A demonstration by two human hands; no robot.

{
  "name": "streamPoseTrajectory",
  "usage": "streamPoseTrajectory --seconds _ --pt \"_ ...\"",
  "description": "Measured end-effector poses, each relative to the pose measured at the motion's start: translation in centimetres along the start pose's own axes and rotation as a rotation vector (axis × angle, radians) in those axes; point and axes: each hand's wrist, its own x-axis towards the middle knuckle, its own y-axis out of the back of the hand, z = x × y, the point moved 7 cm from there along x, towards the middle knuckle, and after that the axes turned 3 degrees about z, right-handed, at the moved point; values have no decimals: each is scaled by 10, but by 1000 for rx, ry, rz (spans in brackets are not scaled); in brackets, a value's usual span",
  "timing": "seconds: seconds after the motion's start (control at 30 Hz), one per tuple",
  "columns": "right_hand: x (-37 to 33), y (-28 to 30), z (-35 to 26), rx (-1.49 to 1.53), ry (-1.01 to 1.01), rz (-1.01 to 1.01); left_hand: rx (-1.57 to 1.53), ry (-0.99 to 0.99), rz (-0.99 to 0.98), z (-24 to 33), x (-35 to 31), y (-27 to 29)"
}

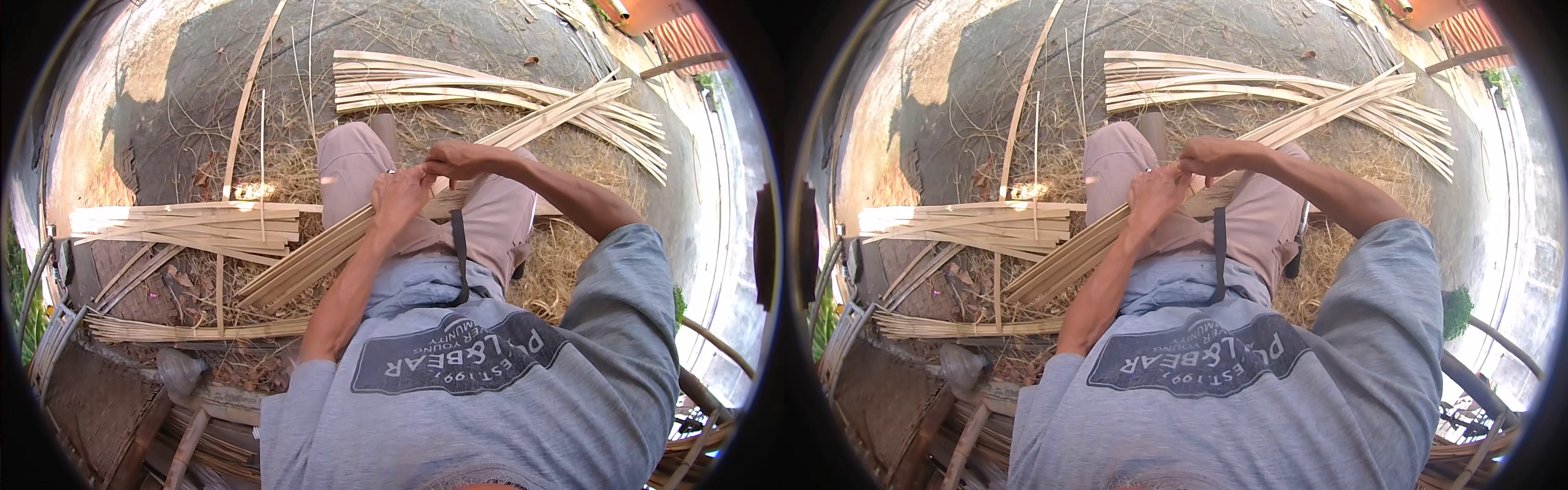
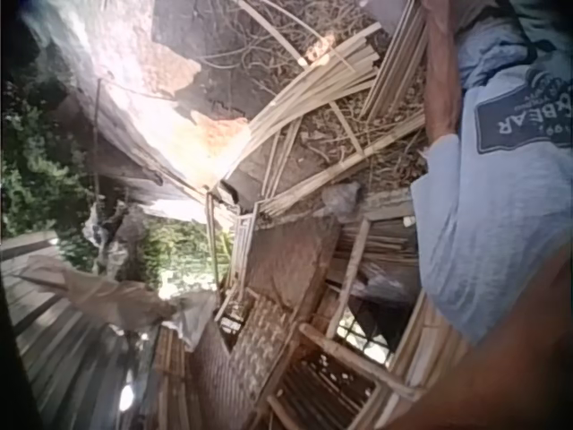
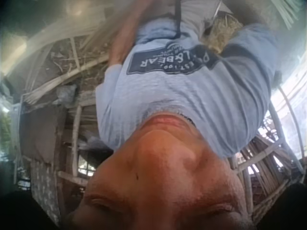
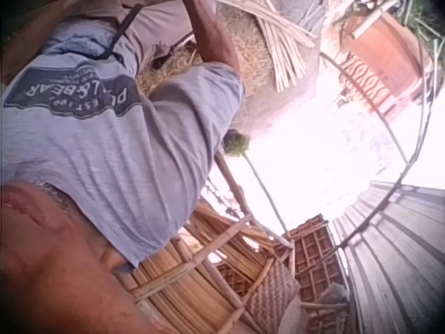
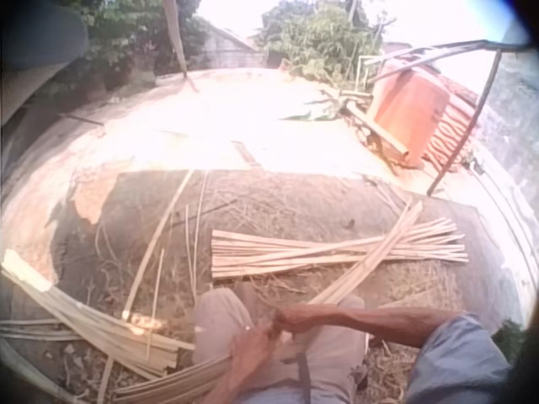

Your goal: The person sits on the ground and uses a machete to split bamboo strips into thinner slats. They repeatedly pick up strips, position them on a wooden board, and strike them with the machete to separate the layers.

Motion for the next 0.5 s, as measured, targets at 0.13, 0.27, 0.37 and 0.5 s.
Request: streamPoseTrajectory --seconds 0.13,0.27,0.37,0.5 --pt "13 26 0 -189 151 192 42 -42 49 6 -2 3" --pt "8 32 -5 -328 298 398 78 -9 -21 4 -1 3" --pt "-12 20 -6 -388 126 479 35 4 -52 1 0 5" --pt "-27 -15 -6 -660 46 469 143 -61 -231 -24 7 -1"
